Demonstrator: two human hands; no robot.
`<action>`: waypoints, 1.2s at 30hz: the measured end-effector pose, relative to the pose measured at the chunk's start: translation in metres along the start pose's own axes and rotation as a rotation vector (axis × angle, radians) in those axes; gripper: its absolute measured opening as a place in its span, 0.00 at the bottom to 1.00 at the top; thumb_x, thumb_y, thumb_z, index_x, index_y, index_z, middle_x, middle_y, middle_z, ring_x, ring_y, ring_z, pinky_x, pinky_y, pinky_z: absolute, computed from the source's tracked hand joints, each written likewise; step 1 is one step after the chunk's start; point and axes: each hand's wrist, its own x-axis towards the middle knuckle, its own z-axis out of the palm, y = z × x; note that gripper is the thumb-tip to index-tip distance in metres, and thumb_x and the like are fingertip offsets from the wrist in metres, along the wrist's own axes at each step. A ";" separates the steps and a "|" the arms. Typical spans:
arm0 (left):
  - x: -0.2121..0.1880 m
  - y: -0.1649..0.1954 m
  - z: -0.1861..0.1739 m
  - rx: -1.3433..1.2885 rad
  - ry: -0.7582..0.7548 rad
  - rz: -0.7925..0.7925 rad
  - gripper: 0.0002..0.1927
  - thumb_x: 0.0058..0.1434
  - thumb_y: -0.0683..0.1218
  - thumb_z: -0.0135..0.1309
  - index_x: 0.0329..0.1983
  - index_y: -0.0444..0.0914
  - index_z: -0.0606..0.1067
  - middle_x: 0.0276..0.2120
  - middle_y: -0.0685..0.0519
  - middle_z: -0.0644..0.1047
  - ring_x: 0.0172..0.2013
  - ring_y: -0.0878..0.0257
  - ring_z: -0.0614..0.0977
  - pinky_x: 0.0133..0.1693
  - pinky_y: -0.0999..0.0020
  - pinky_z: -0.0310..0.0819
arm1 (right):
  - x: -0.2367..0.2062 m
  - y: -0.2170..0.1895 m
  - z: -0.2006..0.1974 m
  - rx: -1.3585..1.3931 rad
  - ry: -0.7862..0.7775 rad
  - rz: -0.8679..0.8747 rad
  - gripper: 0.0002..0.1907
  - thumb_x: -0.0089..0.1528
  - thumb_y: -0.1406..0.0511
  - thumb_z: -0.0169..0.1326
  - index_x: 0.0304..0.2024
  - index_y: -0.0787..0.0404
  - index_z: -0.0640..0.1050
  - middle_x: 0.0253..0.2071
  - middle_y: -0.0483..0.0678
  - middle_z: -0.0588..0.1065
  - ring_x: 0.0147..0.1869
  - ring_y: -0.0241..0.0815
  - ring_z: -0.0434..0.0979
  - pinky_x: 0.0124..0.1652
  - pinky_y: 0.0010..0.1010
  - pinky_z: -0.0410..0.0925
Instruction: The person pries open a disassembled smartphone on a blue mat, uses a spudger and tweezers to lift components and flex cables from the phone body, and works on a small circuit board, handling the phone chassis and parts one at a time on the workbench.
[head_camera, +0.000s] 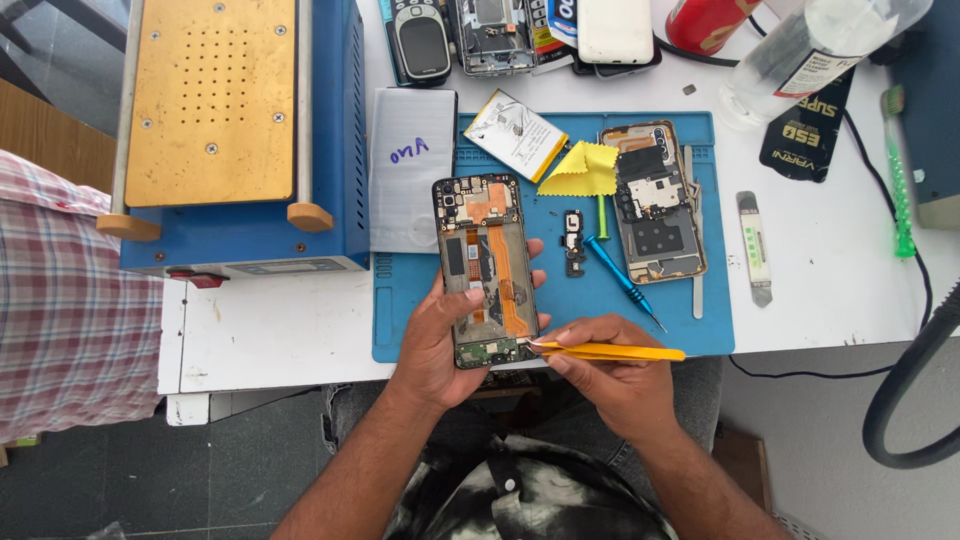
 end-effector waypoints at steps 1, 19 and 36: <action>-0.001 0.000 0.000 -0.003 0.004 -0.003 0.40 0.64 0.44 0.52 0.77 0.37 0.52 0.69 0.34 0.64 0.65 0.46 0.72 0.57 0.44 0.79 | 0.000 -0.001 0.001 0.002 0.005 -0.003 0.10 0.63 0.75 0.60 0.46 0.66 0.75 0.47 0.56 0.80 0.54 0.42 0.83 0.53 0.32 0.77; -0.001 -0.002 -0.001 -0.007 0.007 0.004 0.40 0.63 0.46 0.54 0.76 0.36 0.53 0.68 0.33 0.65 0.64 0.46 0.72 0.56 0.45 0.79 | -0.002 -0.001 -0.001 -0.143 -0.022 -0.145 0.10 0.63 0.74 0.62 0.47 0.64 0.78 0.45 0.54 0.80 0.50 0.41 0.83 0.48 0.30 0.79; 0.000 0.000 0.000 -0.028 -0.030 0.016 0.39 0.65 0.47 0.51 0.77 0.37 0.52 0.69 0.35 0.64 0.66 0.46 0.70 0.59 0.43 0.78 | -0.011 -0.018 0.014 -0.246 -0.090 -0.248 0.12 0.64 0.73 0.61 0.50 0.65 0.78 0.45 0.55 0.81 0.50 0.43 0.85 0.49 0.31 0.79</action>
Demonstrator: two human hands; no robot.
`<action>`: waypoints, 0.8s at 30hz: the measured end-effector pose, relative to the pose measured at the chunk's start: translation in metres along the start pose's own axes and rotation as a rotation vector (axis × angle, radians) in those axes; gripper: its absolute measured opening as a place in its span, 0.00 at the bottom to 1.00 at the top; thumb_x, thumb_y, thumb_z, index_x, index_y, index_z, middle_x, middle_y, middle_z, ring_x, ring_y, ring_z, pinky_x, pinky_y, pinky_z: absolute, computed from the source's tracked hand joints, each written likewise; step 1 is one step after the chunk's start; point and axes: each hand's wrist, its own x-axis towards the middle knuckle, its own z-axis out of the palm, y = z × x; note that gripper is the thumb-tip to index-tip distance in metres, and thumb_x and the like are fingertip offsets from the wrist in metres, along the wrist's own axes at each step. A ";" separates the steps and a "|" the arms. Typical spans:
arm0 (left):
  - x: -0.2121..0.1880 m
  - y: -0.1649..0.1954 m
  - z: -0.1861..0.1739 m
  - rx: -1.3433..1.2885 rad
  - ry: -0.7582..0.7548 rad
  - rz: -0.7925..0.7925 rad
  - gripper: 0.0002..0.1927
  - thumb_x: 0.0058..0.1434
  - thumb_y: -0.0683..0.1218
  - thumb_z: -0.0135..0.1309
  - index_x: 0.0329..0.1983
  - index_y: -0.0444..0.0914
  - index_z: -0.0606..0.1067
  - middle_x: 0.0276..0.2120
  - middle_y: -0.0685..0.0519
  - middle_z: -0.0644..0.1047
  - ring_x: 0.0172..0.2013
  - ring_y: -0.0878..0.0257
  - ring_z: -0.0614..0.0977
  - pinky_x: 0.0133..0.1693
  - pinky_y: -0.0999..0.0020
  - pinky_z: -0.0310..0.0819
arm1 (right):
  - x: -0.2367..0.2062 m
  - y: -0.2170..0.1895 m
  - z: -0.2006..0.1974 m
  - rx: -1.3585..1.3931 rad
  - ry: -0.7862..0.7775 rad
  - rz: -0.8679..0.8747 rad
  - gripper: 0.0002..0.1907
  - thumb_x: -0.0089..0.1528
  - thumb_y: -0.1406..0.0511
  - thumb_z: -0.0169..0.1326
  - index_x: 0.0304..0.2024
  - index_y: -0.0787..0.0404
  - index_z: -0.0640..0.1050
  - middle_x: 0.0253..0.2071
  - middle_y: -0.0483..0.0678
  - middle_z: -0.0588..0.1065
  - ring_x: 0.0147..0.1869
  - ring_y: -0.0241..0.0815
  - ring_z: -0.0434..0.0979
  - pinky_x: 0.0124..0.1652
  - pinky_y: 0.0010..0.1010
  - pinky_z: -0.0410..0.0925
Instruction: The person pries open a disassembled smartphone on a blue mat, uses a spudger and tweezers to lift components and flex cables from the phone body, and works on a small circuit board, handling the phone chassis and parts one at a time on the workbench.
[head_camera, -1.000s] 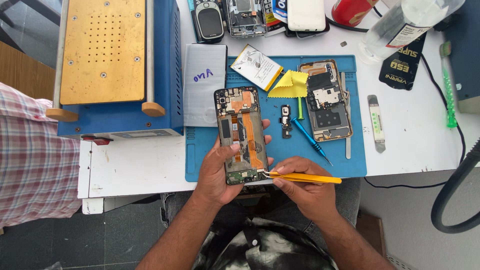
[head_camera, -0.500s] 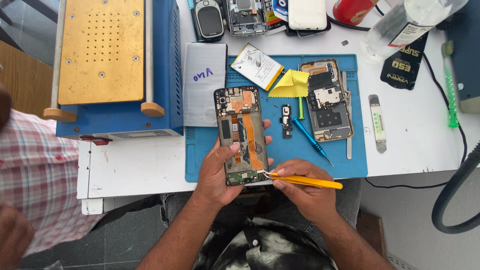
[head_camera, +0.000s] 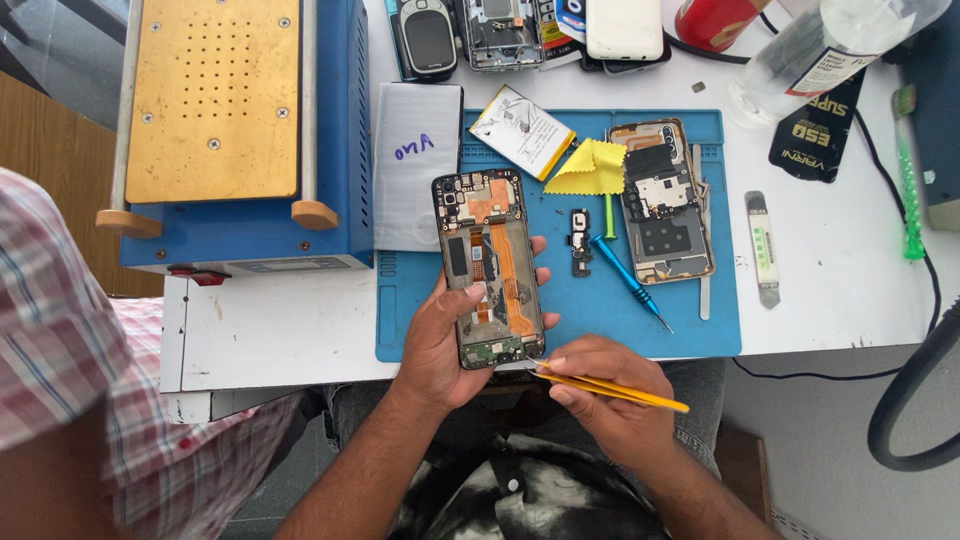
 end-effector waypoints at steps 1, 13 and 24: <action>0.000 0.000 0.000 0.001 -0.004 0.002 0.39 0.66 0.47 0.51 0.77 0.37 0.52 0.69 0.35 0.64 0.66 0.46 0.70 0.59 0.43 0.78 | 0.000 -0.001 0.000 -0.060 -0.001 -0.023 0.12 0.64 0.72 0.62 0.50 0.64 0.78 0.45 0.55 0.81 0.48 0.42 0.85 0.47 0.30 0.79; 0.000 -0.004 -0.001 0.021 0.004 0.037 0.38 0.67 0.45 0.47 0.78 0.39 0.49 0.71 0.36 0.61 0.67 0.47 0.68 0.60 0.42 0.76 | 0.004 -0.004 0.016 -0.528 -0.222 -0.445 0.27 0.61 0.71 0.62 0.62 0.58 0.71 0.64 0.61 0.74 0.39 0.40 0.83 0.38 0.33 0.74; -0.002 -0.010 -0.010 -0.051 -0.019 0.098 0.33 0.73 0.49 0.40 0.79 0.40 0.49 0.72 0.36 0.60 0.67 0.48 0.68 0.61 0.41 0.75 | 0.008 -0.016 0.035 -0.730 -0.219 -0.294 0.25 0.58 0.70 0.63 0.58 0.62 0.76 0.65 0.64 0.73 0.30 0.39 0.80 0.31 0.31 0.71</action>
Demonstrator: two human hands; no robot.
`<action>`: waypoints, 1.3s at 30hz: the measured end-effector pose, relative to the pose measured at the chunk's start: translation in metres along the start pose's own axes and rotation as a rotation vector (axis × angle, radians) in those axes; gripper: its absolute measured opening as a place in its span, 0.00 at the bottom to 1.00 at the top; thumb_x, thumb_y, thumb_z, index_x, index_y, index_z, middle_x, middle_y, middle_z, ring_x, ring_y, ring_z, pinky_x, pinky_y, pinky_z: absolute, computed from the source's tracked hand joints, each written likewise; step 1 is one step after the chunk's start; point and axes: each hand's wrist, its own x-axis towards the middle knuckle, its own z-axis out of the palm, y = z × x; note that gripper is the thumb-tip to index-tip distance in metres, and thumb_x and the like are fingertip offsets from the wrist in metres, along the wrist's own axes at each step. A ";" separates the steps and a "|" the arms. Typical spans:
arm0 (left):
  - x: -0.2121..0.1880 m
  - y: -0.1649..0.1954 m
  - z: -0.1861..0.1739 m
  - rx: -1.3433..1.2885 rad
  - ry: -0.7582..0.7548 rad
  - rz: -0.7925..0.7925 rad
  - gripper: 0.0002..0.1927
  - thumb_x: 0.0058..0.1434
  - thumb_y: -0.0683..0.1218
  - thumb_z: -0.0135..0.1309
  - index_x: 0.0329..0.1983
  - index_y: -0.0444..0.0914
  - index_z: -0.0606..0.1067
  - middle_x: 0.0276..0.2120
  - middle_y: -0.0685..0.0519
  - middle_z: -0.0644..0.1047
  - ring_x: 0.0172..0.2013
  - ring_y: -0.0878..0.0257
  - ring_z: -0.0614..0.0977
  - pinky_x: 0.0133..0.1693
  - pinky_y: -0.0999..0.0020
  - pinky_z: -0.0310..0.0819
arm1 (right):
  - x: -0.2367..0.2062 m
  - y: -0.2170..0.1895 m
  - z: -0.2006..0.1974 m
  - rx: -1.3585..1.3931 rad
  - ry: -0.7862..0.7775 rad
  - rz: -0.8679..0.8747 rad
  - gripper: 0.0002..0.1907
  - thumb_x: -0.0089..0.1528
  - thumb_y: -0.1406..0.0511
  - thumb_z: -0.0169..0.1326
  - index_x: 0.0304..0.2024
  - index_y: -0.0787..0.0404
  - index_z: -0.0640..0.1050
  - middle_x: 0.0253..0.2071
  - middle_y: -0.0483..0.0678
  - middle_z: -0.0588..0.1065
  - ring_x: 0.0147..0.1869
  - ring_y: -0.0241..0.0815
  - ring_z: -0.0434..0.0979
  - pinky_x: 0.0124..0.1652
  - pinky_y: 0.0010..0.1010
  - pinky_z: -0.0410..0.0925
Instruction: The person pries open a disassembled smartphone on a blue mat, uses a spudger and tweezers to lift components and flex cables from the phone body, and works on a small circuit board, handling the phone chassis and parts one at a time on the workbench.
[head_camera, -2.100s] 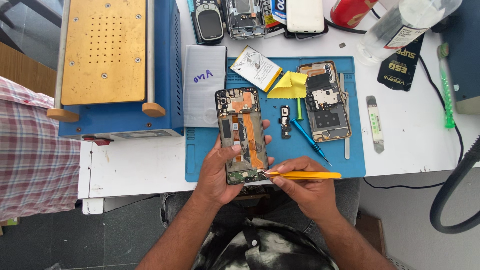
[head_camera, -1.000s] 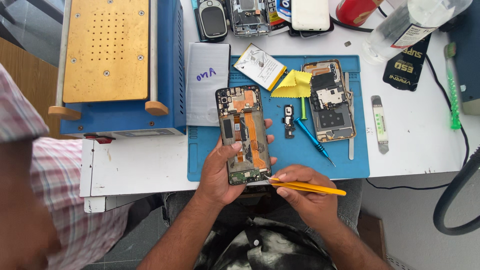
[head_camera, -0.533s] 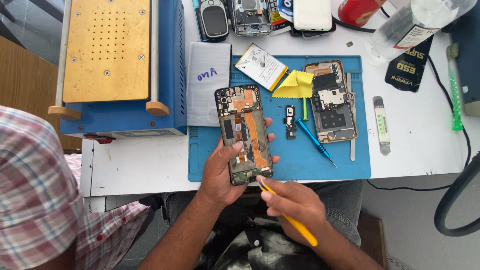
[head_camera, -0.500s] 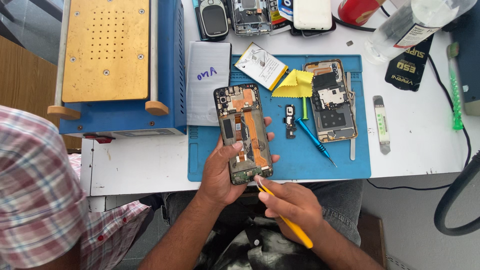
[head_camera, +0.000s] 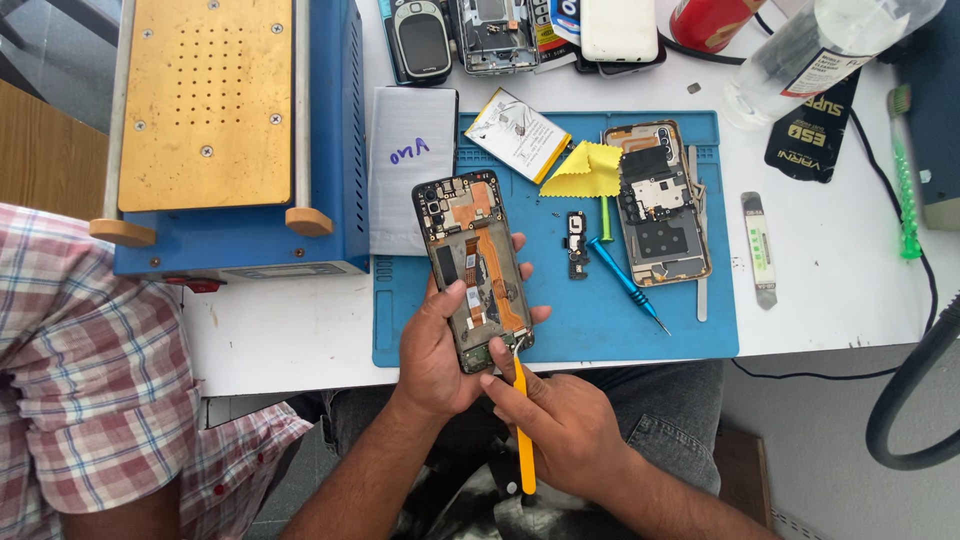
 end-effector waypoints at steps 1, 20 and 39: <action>0.000 0.000 -0.001 0.011 -0.002 0.001 0.33 0.73 0.49 0.40 0.79 0.39 0.49 0.72 0.36 0.60 0.67 0.48 0.68 0.61 0.41 0.75 | -0.002 -0.001 0.000 0.005 -0.009 0.007 0.25 0.57 0.70 0.63 0.58 0.62 0.76 0.65 0.65 0.73 0.30 0.39 0.79 0.30 0.31 0.71; 0.000 0.001 -0.001 0.043 -0.021 -0.058 0.37 0.74 0.59 0.38 0.81 0.38 0.49 0.72 0.37 0.61 0.67 0.49 0.69 0.59 0.39 0.76 | -0.039 0.063 -0.022 1.137 0.395 0.361 0.34 0.77 0.47 0.42 0.66 0.72 0.71 0.47 0.63 0.77 0.50 0.47 0.77 0.48 0.35 0.69; 0.000 0.002 0.000 0.008 -0.042 -0.098 0.36 0.74 0.61 0.37 0.80 0.40 0.50 0.71 0.36 0.62 0.67 0.48 0.69 0.60 0.37 0.75 | -0.037 0.066 -0.016 0.881 0.271 0.385 0.12 0.67 0.71 0.57 0.51 0.71 0.77 0.49 0.61 0.80 0.53 0.50 0.85 0.54 0.40 0.80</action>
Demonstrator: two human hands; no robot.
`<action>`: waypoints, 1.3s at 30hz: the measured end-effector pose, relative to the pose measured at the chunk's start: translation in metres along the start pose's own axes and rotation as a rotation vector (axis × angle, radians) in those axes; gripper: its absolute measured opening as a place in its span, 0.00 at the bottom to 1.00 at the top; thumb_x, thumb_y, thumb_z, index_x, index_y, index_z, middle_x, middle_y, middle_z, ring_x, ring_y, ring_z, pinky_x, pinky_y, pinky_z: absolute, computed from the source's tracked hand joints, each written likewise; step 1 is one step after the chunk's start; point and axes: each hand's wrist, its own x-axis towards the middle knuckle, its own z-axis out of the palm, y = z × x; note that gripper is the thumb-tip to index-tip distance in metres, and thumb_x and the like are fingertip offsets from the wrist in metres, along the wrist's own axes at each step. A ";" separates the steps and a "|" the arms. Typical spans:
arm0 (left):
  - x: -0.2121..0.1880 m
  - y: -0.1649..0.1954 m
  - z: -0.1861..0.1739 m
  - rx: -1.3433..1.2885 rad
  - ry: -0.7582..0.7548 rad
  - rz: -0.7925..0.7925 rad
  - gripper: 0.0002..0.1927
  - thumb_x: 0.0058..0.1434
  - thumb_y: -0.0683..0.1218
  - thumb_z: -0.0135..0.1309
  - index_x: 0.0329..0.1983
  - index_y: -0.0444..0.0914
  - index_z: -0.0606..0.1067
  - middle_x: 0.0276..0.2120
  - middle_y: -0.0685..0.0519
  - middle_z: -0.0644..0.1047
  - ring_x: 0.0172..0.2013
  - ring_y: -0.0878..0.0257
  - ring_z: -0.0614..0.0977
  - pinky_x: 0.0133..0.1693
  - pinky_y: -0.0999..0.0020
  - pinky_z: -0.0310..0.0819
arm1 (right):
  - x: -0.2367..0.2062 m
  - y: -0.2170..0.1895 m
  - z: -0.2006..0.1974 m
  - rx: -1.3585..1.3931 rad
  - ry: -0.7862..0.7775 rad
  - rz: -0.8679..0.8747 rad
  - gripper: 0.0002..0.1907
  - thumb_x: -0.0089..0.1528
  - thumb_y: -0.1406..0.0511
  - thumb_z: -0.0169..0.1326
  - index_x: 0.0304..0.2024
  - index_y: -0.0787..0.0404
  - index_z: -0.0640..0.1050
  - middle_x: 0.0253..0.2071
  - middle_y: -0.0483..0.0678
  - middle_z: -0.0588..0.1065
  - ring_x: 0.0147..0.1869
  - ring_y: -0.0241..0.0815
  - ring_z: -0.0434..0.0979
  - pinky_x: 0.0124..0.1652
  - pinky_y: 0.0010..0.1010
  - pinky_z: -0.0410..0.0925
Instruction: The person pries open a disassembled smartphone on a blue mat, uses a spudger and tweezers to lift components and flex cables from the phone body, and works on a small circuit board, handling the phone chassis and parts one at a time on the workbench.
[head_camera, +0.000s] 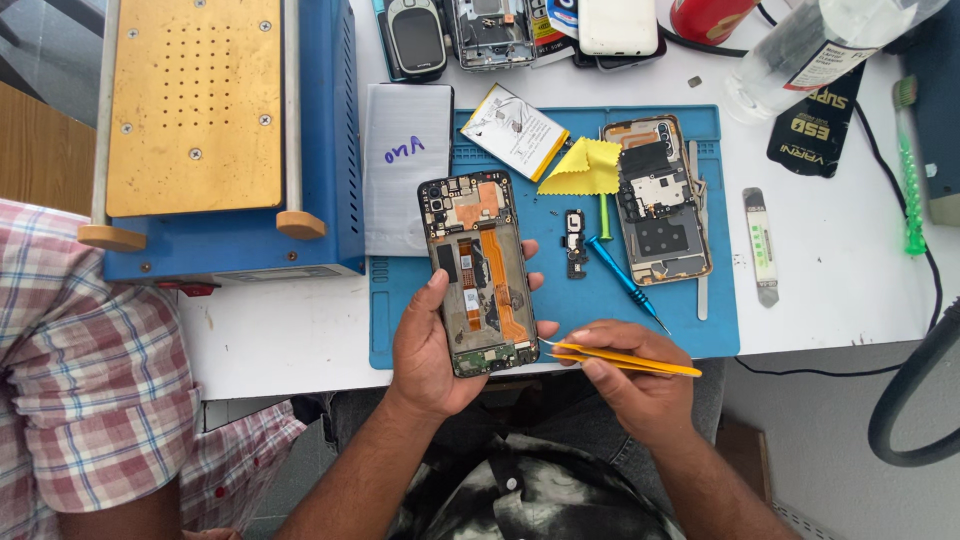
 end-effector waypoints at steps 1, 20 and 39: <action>0.000 0.000 0.000 0.001 0.001 0.002 0.36 0.74 0.61 0.37 0.80 0.40 0.50 0.71 0.36 0.62 0.67 0.47 0.69 0.60 0.37 0.75 | 0.000 0.000 0.000 -0.025 -0.002 -0.008 0.11 0.66 0.72 0.57 0.51 0.70 0.78 0.49 0.60 0.80 0.53 0.50 0.85 0.53 0.39 0.80; 0.000 0.001 0.002 0.001 0.007 -0.005 0.36 0.75 0.60 0.35 0.80 0.39 0.51 0.71 0.36 0.62 0.67 0.48 0.69 0.60 0.37 0.75 | 0.006 -0.008 0.009 -0.189 -0.061 -0.130 0.10 0.64 0.73 0.59 0.49 0.66 0.78 0.45 0.56 0.83 0.49 0.44 0.86 0.48 0.33 0.80; 0.002 0.001 0.000 0.009 0.025 0.018 0.35 0.76 0.60 0.35 0.80 0.39 0.51 0.71 0.36 0.62 0.67 0.48 0.70 0.58 0.39 0.77 | 0.009 -0.015 0.018 -0.506 -0.150 -0.374 0.14 0.60 0.74 0.62 0.49 0.58 0.80 0.50 0.53 0.82 0.50 0.44 0.86 0.48 0.33 0.77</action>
